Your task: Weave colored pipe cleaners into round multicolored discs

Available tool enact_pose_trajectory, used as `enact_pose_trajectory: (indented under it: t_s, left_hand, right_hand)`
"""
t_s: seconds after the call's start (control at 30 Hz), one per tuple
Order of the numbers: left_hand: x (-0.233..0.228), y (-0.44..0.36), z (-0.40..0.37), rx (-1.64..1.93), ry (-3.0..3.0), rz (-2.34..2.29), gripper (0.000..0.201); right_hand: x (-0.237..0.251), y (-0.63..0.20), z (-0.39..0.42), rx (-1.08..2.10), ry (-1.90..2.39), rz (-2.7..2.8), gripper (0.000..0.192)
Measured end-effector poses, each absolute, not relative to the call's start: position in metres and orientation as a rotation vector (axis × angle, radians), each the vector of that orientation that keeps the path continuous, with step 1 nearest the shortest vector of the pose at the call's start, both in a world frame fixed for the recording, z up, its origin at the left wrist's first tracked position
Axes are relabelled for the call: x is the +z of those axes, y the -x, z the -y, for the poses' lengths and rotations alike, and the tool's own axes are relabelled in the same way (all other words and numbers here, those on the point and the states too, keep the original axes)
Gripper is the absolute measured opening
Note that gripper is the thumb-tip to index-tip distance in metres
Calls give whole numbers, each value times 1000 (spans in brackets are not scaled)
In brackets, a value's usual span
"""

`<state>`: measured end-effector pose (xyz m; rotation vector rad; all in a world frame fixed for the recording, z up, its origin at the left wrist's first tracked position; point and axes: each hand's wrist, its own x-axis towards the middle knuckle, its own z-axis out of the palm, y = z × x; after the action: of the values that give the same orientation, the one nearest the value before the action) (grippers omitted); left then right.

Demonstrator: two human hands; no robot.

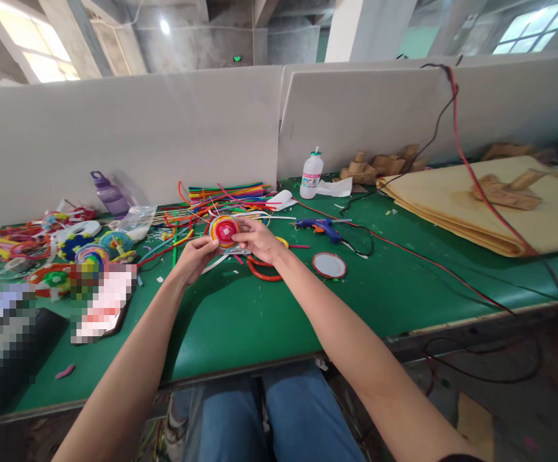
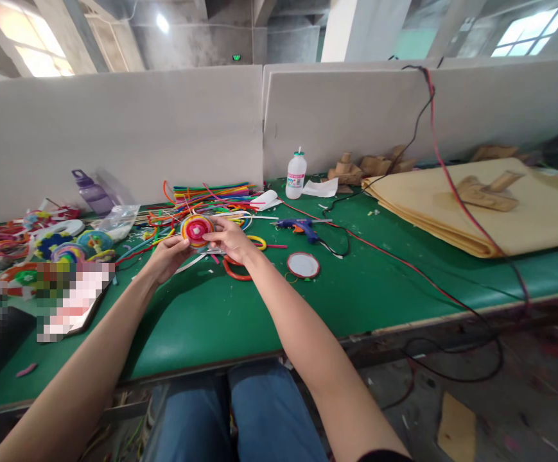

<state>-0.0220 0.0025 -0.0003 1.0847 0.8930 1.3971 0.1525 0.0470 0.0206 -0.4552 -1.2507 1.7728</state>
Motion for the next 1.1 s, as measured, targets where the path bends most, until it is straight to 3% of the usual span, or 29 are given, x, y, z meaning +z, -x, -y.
enact_pose_trajectory:
  t_s: [1.1]
  left_hand:
    - [-6,23,-5,1408,-1060,-890,26]
  right_hand:
    - [20,-155,-49,1778,485,1241,35]
